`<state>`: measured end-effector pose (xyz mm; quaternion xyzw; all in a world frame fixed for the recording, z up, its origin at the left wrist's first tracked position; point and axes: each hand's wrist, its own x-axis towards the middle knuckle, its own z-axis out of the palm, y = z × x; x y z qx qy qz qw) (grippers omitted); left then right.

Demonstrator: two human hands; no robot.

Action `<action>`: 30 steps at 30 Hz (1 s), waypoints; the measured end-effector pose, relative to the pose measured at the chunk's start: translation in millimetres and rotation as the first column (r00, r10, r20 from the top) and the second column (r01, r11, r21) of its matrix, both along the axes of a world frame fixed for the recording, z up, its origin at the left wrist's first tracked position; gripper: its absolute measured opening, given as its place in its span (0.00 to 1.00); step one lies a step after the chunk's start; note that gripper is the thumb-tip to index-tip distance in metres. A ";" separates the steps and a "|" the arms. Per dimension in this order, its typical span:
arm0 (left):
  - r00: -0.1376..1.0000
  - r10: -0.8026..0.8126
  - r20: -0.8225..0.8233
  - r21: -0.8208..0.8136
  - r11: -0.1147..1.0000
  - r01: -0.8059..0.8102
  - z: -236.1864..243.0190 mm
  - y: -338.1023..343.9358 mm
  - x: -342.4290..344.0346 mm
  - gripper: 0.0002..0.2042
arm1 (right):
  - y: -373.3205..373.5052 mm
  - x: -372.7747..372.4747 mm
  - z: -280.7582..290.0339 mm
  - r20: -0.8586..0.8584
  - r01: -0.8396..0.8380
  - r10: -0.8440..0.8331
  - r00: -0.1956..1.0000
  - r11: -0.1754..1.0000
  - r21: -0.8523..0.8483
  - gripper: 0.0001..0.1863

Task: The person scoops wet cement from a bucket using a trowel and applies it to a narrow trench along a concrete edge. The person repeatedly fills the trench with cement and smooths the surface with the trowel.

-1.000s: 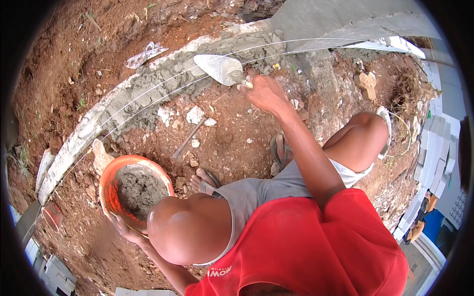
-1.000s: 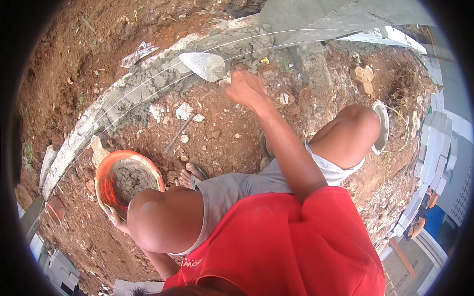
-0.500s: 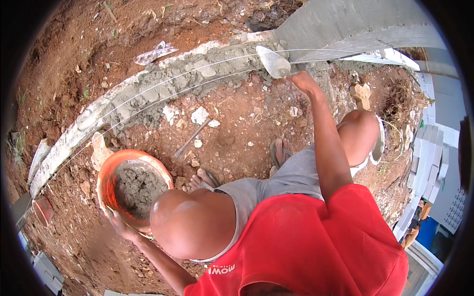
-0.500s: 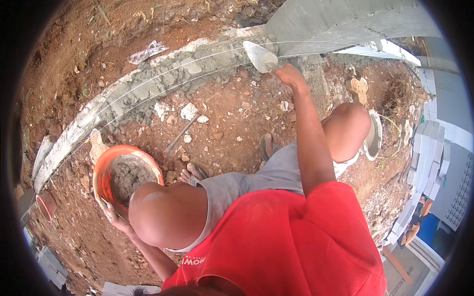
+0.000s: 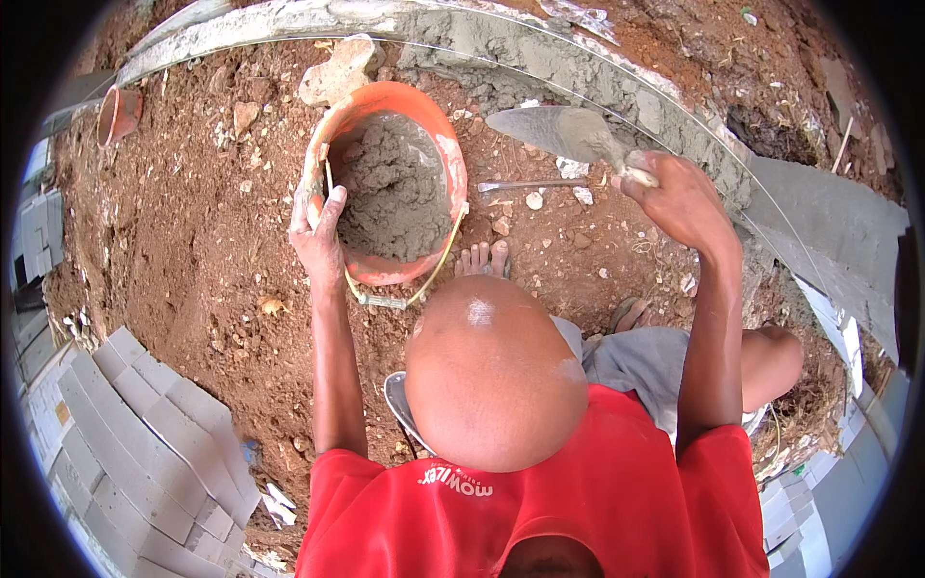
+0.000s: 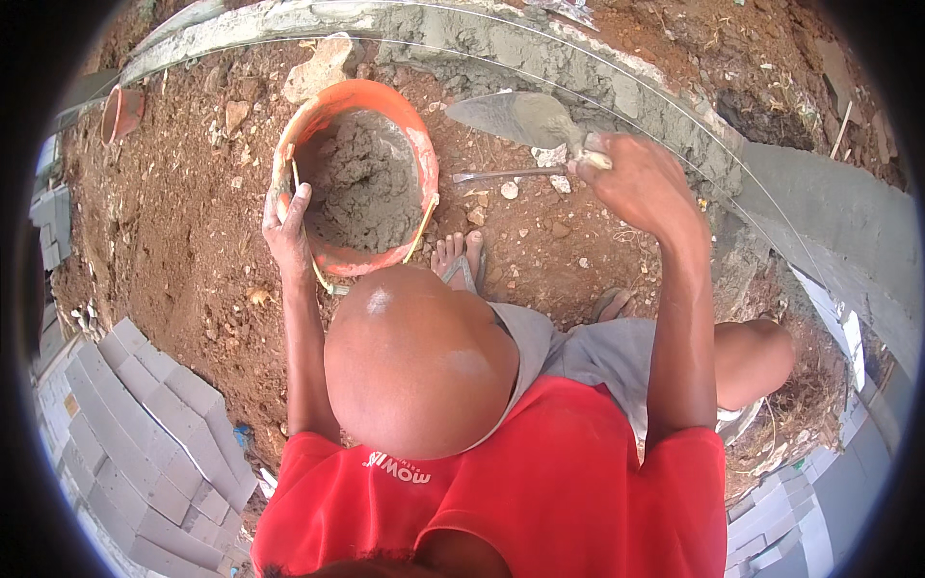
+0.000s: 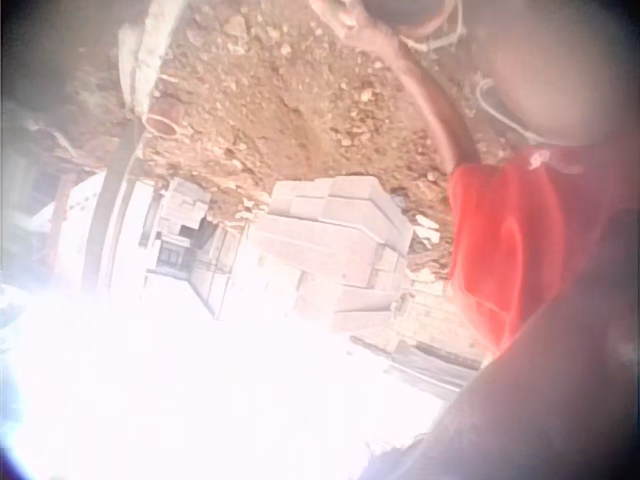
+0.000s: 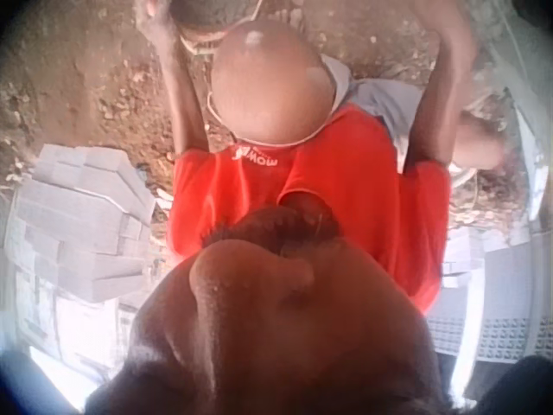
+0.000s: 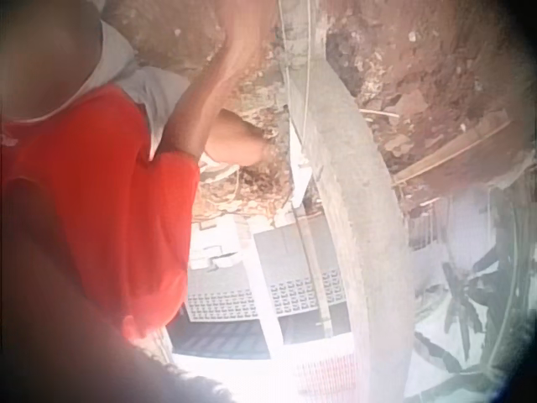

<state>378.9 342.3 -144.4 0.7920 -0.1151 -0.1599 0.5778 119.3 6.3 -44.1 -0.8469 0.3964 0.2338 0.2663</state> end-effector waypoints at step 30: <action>0.989 -0.043 -0.144 -0.261 0.965 0.004 -6.8 -2.4 15.8 0.31 | 156.5 197.1 -115.9 0.162 -0.514 0.505 0.848 0.858 0.016 0.11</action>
